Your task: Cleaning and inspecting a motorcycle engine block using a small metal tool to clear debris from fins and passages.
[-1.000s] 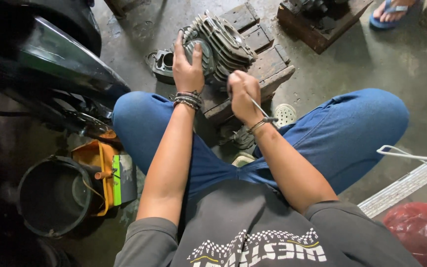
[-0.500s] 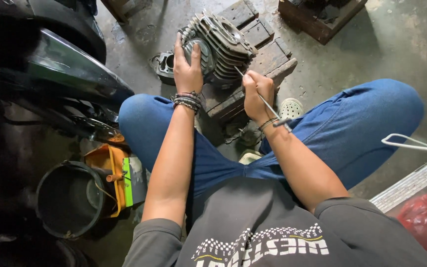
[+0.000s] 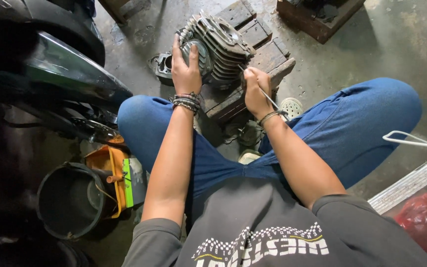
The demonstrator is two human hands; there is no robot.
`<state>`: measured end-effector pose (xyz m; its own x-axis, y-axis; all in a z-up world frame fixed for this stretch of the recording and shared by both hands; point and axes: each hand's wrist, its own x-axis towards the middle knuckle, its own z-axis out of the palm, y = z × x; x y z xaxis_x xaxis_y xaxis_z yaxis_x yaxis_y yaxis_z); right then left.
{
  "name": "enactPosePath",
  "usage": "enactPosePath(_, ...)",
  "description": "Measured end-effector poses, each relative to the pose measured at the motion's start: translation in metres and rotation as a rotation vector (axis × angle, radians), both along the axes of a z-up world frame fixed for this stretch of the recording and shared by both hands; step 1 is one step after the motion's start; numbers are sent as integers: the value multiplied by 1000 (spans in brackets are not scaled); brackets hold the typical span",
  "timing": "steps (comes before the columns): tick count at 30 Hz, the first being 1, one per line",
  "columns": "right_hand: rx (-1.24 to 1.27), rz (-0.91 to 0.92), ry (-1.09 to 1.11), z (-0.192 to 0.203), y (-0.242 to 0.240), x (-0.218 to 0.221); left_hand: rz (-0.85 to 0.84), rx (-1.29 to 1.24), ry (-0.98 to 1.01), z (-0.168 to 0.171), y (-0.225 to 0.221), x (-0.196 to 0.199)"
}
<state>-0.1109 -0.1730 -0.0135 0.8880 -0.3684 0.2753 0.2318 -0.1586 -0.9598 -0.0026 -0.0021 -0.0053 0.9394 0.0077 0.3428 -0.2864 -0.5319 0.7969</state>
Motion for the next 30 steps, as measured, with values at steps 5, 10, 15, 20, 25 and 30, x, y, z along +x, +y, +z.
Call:
enactPosePath(5,82,92,18,3,5,4,7,11,7,1,-2,-1)
enactPosePath(10,-23,3,102,17,6,-2,8,1,3,0,-1,-1)
enactPosePath(15,-80,-15,45,-7,0,12,15,22,6,2,-2,1)
enactPosePath(20,-48,53,88,35,11,-4,28,8,1,2,-4,-2)
enactPosePath(25,-92,-26,86,23,8,5,29,32,13,-1,-2,3)
enactPosePath(30,-144,23,8,28,15,7,55,54,-11,-8,-2,4)
